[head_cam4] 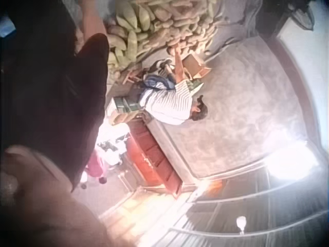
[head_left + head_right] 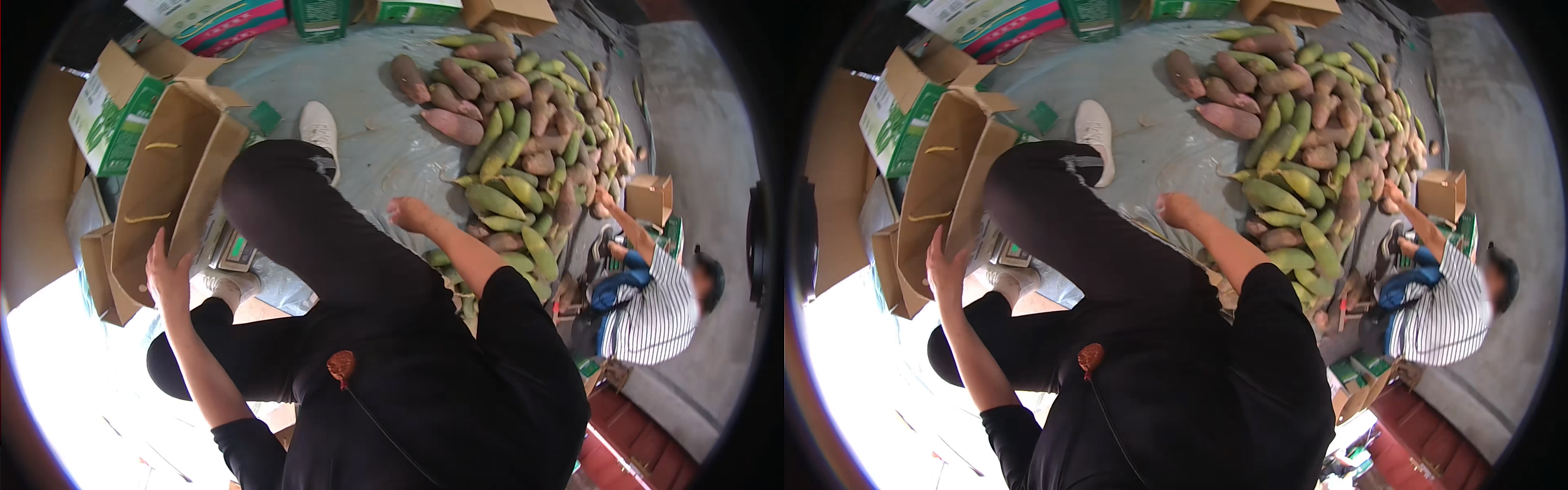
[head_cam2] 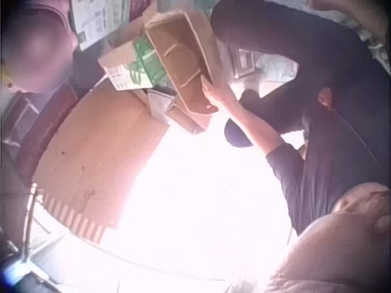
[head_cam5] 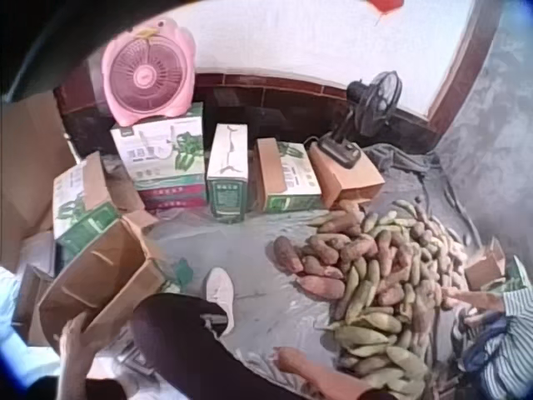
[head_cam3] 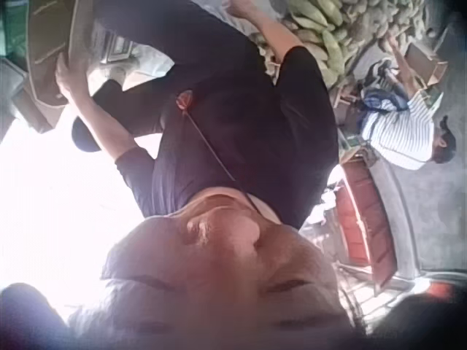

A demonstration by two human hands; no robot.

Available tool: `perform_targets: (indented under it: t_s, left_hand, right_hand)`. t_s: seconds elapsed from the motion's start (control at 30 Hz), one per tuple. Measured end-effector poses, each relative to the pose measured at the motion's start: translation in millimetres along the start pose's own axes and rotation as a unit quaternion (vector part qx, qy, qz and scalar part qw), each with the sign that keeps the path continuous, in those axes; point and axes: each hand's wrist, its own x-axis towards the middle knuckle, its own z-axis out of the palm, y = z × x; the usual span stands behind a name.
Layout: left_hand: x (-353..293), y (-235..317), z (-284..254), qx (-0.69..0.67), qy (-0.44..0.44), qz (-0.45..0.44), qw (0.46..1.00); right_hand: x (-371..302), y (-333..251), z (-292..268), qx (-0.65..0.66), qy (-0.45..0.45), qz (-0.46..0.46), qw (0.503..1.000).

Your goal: Picking up produce from a pile on the floor and placing it into cardboard gift bags on a scale for weighing.

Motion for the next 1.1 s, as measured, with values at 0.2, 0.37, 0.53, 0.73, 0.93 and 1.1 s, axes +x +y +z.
perform_targets:
  t_s: [0.2,0.37,0.53,0.73,0.93,1.1]
  left_hand:
    - [1,-11,20,0.012,0.044,-0.008,0.999]
    - [5,-27,20,0.041,0.004,-0.030,0.999]
    - [14,-23,30,0.051,0.018,0.003,0.999]
    - [12,-52,30,0.031,0.025,0.026,0.999]
    - [4,-9,18,0.084,0.019,-0.044,0.995]
    - [5,-8,22,0.120,0.020,-0.074,0.990]
  right_hand:
    - [-56,66,55,0.030,-0.100,0.127,0.986]
    - [-95,74,17,-0.014,-0.043,0.224,0.973]
    - [-129,135,-10,-0.082,0.063,0.317,0.943]
    - [-172,147,-83,-0.280,0.194,0.438,0.832]
    - [-226,201,-82,-0.185,0.109,0.543,0.812]
    - [-223,175,-84,-0.234,0.038,0.574,0.784]
